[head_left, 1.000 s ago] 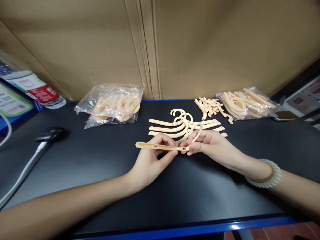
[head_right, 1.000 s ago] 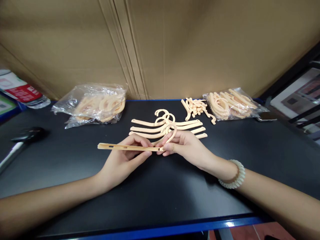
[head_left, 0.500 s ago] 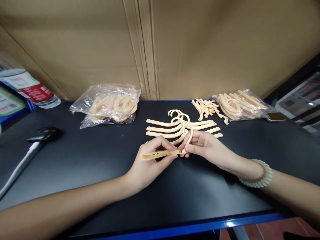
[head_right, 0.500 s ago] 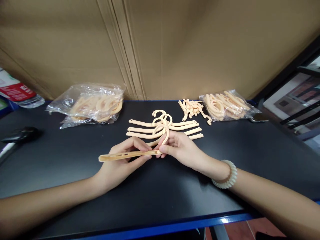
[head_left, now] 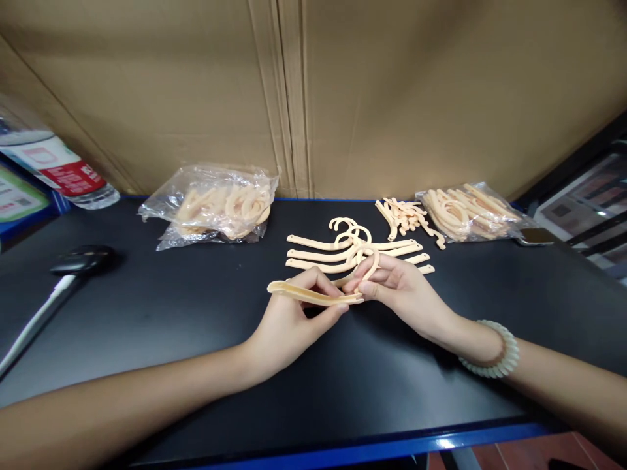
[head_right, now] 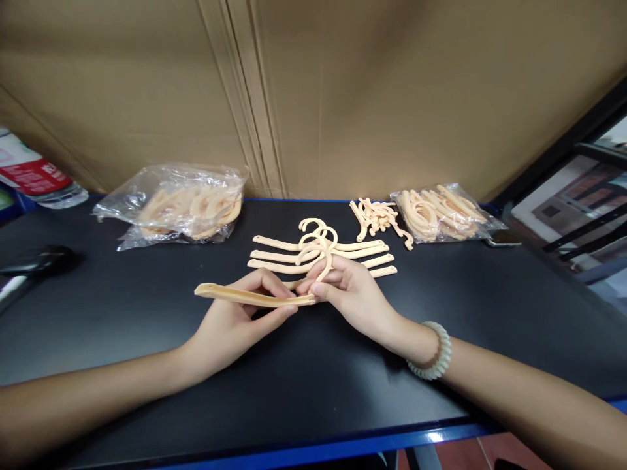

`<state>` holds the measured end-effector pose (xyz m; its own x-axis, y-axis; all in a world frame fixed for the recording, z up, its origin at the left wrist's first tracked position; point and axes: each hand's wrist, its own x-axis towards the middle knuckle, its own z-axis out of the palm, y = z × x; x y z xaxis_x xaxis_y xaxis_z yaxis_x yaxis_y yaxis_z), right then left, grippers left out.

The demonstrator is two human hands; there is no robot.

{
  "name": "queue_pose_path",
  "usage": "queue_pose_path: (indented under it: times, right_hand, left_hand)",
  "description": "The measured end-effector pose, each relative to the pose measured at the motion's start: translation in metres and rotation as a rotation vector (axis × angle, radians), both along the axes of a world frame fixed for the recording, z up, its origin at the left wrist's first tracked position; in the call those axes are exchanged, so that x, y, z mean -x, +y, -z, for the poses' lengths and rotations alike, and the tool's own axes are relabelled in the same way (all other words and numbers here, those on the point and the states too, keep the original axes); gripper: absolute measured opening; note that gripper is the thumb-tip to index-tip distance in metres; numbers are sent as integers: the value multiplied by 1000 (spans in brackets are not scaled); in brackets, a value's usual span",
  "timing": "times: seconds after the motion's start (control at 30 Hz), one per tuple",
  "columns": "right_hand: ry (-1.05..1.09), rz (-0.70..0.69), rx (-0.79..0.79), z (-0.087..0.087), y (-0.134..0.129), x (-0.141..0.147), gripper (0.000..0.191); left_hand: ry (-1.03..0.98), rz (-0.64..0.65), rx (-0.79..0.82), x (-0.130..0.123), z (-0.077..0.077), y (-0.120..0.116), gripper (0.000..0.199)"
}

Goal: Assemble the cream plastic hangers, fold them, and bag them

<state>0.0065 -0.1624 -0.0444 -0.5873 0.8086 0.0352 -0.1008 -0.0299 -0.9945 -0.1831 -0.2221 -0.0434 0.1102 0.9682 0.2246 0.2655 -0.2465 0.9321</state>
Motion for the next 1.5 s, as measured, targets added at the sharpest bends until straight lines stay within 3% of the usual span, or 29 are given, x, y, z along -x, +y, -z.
queue_pose_path:
  times: [0.27,0.5,0.87,1.17,1.33,1.5]
  right_hand:
    - [-8,44,27,2,5,-9,11]
    - [-25,-58,122,-1,4,-8,17]
    - [-17,-61,70,-3,3,-4,12]
    - [-22,-18,-32,1,1,-1,12]
    - [-30,53,-139,1,-3,2,11]
    - [-8,74,-111,-1,-6,4,14]
  left_hand:
    - [-31,-16,-20,1,0,2,11]
    - [6,-43,-59,2,1,0,11]
    - [63,-37,-119,3,4,0,10]
    - [38,-42,-59,0,1,0,12]
    - [-121,-31,42,-2,-2,0,14]
    - [-179,9,86,-4,-3,-1,12]
